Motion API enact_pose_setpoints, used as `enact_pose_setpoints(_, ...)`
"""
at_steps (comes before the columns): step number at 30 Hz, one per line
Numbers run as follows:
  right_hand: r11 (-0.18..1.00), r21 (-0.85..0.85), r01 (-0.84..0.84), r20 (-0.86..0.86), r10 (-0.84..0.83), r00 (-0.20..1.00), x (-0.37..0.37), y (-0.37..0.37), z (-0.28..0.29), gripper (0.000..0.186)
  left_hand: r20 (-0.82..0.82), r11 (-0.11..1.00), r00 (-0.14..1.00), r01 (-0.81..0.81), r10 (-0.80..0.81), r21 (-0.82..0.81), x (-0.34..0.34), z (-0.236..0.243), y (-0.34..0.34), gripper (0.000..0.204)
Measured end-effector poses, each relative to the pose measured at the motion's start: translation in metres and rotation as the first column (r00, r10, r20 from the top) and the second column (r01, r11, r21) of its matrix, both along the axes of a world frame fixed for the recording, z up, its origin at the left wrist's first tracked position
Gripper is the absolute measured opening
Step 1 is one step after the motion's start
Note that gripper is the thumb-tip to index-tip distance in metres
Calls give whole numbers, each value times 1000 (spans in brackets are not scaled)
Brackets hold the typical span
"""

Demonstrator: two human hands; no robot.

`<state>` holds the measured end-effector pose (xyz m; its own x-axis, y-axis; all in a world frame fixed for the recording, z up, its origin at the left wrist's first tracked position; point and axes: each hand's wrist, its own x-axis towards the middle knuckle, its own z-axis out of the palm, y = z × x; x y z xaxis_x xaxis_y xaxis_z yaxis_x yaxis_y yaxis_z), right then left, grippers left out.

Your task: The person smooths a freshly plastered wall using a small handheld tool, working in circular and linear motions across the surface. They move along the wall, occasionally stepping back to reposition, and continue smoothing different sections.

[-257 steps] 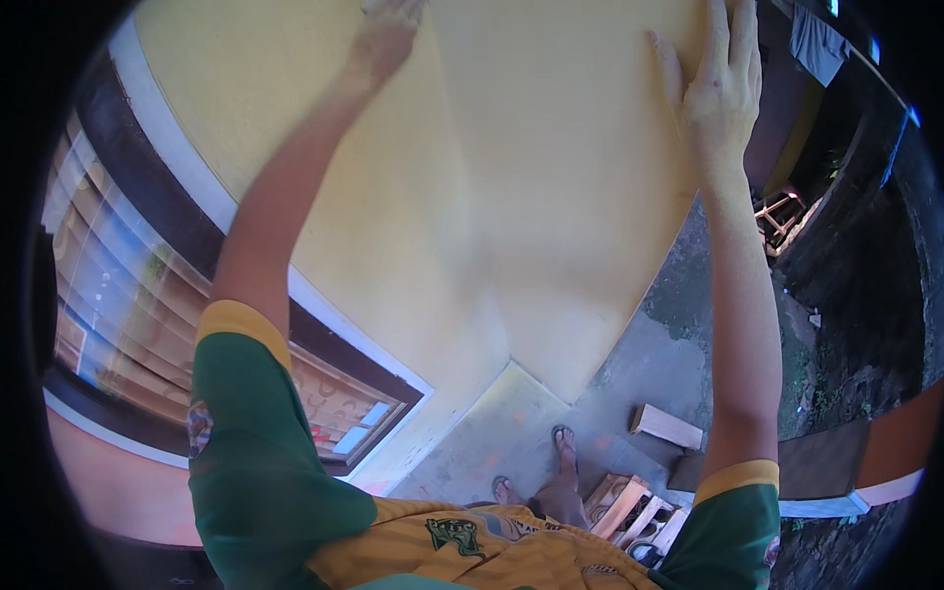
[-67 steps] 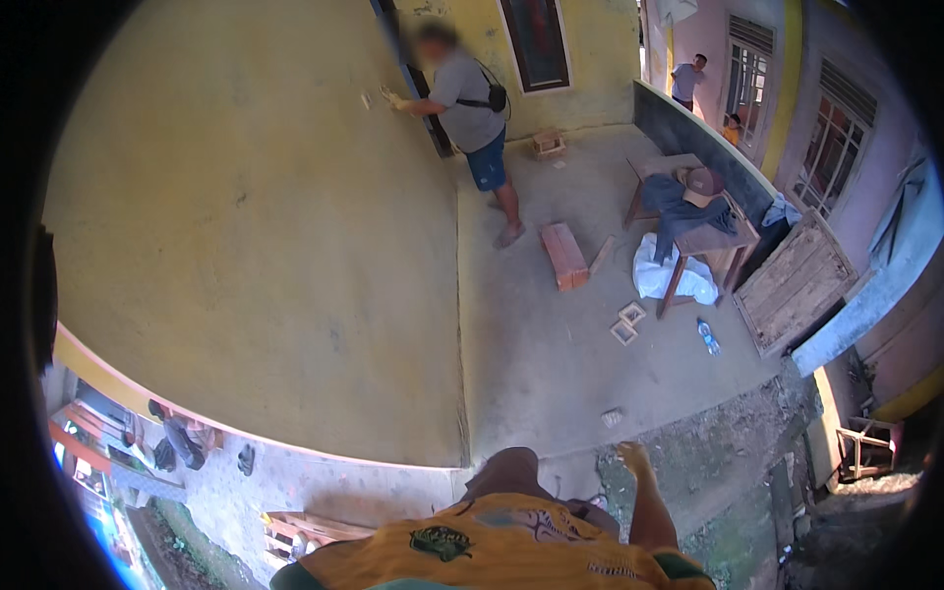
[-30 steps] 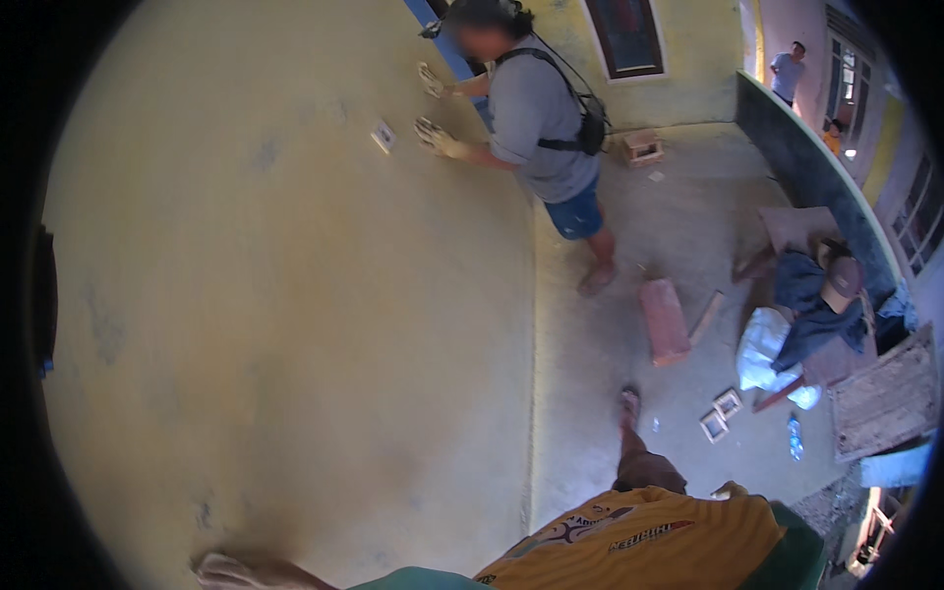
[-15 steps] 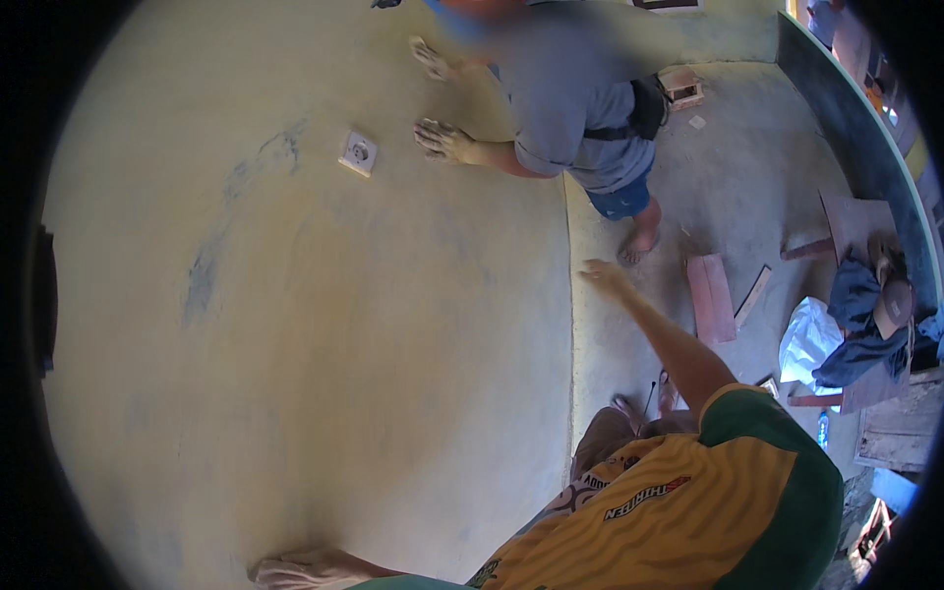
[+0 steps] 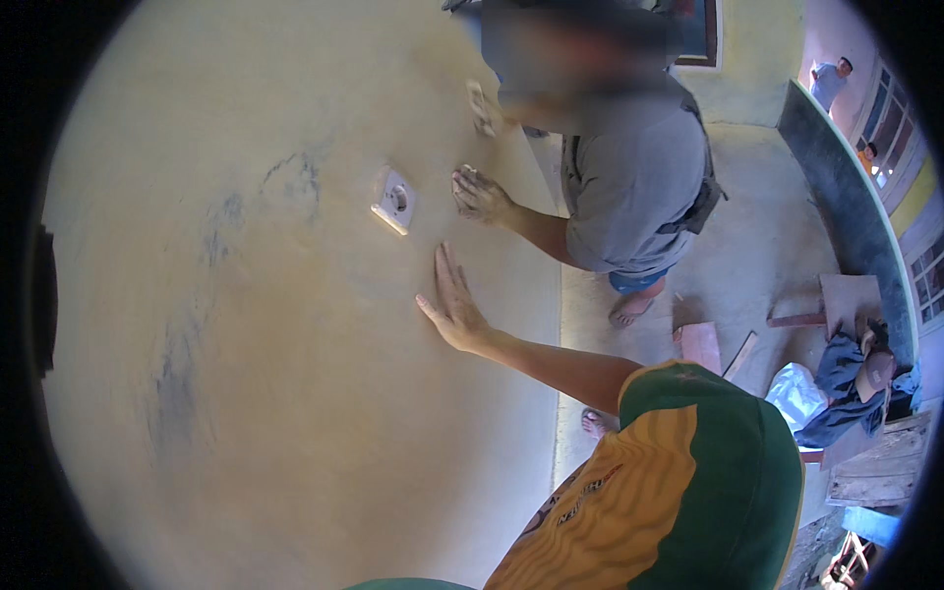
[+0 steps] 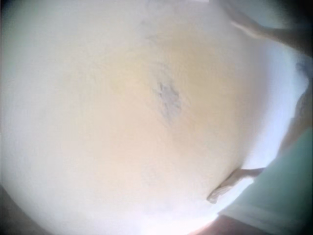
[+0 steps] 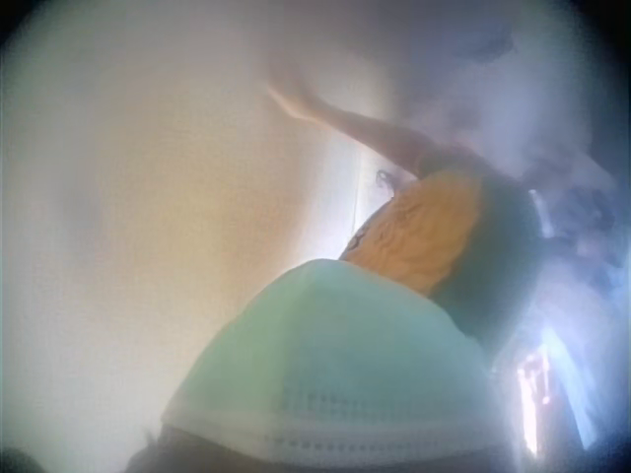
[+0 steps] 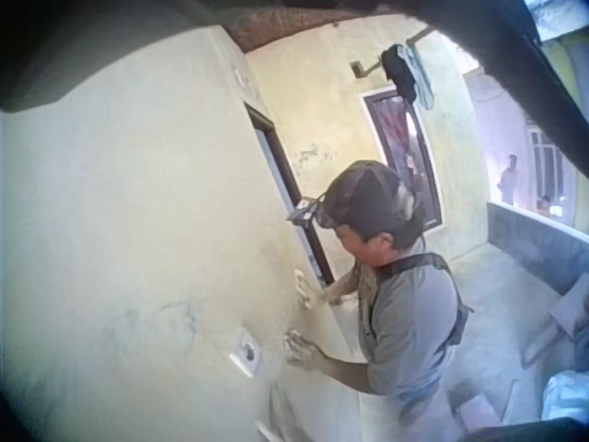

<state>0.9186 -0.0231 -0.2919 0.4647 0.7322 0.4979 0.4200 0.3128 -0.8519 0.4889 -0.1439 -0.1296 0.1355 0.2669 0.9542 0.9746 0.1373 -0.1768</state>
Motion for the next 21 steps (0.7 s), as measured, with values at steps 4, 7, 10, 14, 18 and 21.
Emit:
enact_pose_setpoints(4,981,155,118,-37,-114,993,-20,24,-16,89,14,999,999,41,-40,-24,11,-11,20,47)
enact_pose_setpoints(7,984,143,109,-52,-103,993,-23,24,-14,89,18,997,998,60,-59,-39,16,-13,30,47)
enact_pose_setpoints(10,983,154,99,-58,-91,994,-23,26,-13,88,22,995,996,84,-83,-59,19,-18,32,47)
enact_pose_setpoints(14,985,152,81,-48,-74,996,-12,21,-15,88,35,991,993,116,-113,-74,21,-25,28,48)
enact_pose_setpoints(18,997,20,-80,-14,80,997,-7,-5,-11,93,35,990,992,121,-118,-77,15,-31,19,48)
enact_pose_setpoints(21,938,-83,-337,103,345,933,8,-48,-50,95,25,991,994,110,-108,-82,11,-34,10,48)
